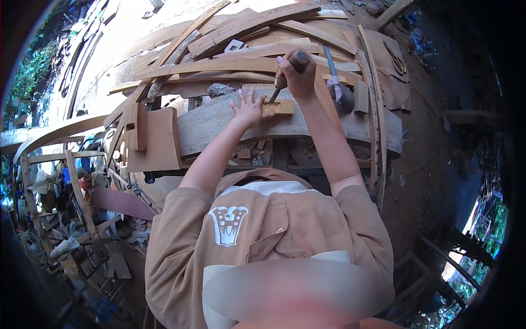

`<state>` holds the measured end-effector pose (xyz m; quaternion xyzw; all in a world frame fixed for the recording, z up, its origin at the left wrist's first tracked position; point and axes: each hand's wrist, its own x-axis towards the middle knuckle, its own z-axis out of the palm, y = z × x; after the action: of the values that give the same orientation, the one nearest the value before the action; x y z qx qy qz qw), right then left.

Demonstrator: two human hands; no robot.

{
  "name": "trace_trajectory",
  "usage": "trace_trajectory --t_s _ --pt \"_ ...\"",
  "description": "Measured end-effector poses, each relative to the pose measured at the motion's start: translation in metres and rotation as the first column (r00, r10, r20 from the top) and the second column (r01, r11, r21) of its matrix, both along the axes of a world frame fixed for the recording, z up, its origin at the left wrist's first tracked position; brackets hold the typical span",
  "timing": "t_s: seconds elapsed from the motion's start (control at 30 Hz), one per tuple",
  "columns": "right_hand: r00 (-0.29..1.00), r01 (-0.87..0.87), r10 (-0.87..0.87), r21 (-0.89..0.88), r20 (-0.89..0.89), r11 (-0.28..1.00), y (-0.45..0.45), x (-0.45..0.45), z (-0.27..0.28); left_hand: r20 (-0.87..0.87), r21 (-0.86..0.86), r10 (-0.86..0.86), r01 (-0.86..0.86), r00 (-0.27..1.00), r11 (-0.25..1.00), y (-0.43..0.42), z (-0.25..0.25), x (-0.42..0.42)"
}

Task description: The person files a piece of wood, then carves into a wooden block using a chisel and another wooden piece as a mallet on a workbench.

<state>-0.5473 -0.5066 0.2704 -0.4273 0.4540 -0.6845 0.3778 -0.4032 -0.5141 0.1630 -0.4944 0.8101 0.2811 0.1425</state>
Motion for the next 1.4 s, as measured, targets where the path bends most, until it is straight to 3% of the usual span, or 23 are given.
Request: trace_trajectory --t_s 0.17,0.7,0.93,1.0,1.07,1.1,1.13,1.17,1.2,1.27,1.33,1.4 --pt "0.997 0.000 -0.002 -0.022 -0.073 1.000 -0.003 0.001 -0.008 0.008 0.003 -0.001 0.001 1.000 1.000 0.000 0.002 -0.001" --pt "0.997 -0.021 0.016 -0.064 -0.077 0.998 -0.007 0.004 -0.017 0.019 0.010 -0.007 0.007 1.000 1.000 -0.001 0.002 -0.001" --pt "0.966 0.034 -0.051 -0.070 -0.253 0.997 -0.008 0.020 -0.017 0.055 -0.020 -0.052 0.053 0.997 0.998 -0.002 0.003 -0.001" --pt "0.967 0.005 -0.027 -0.088 -0.252 0.996 -0.001 0.024 -0.009 0.020 -0.004 -0.061 0.061 0.998 0.998 -0.004 0.010 0.000" --pt "0.964 0.003 -0.019 -0.063 -0.265 0.998 -0.001 0.024 -0.012 -0.158 0.005 -0.036 0.038 0.987 0.999 -0.005 0.026 0.000" --pt "0.937 0.085 -0.109 -0.085 -0.331 0.993 -0.002 0.025 -0.013 -0.460 -0.157 -0.107 0.037 0.882 0.987 -0.004 0.037 0.001" --pt "0.900 0.163 -0.193 -0.110 -0.391 0.981 -0.001 0.025 -0.013 -0.465 -0.160 -0.114 0.043 0.878 0.986 -0.009 0.052 -0.001" --pt "0.930 0.075 -0.032 0.102 -0.366 0.992 0.003 0.021 -0.008 -0.715 0.031 -0.038 0.086 0.699 0.996 -0.015 0.069 -0.004" --pt "0.928 0.080 -0.038 0.098 -0.371 0.992 0.006 0.016 -0.002 -0.880 0.199 0.094 0.182 0.465 0.963 -0.019 0.087 -0.007" --pt "0.657 0.163 -0.232 -0.165 -0.718 0.973 0.014 0.005 0.013 -0.891 0.165 0.079 0.156 0.447 0.974 -0.019 0.119 -0.014" --pt "0.713 0.111 -0.154 -0.106 -0.685 0.988 0.029 -0.012 0.025 -0.930 0.206 0.102 0.272 0.353 0.940 -0.024 0.131 -0.019" --pt "0.931 0.070 -0.133 -0.191 -0.341 0.979 0.042 -0.030 0.024 -0.956 0.179 0.098 0.285 0.277 0.942 -0.028 0.125 -0.027"
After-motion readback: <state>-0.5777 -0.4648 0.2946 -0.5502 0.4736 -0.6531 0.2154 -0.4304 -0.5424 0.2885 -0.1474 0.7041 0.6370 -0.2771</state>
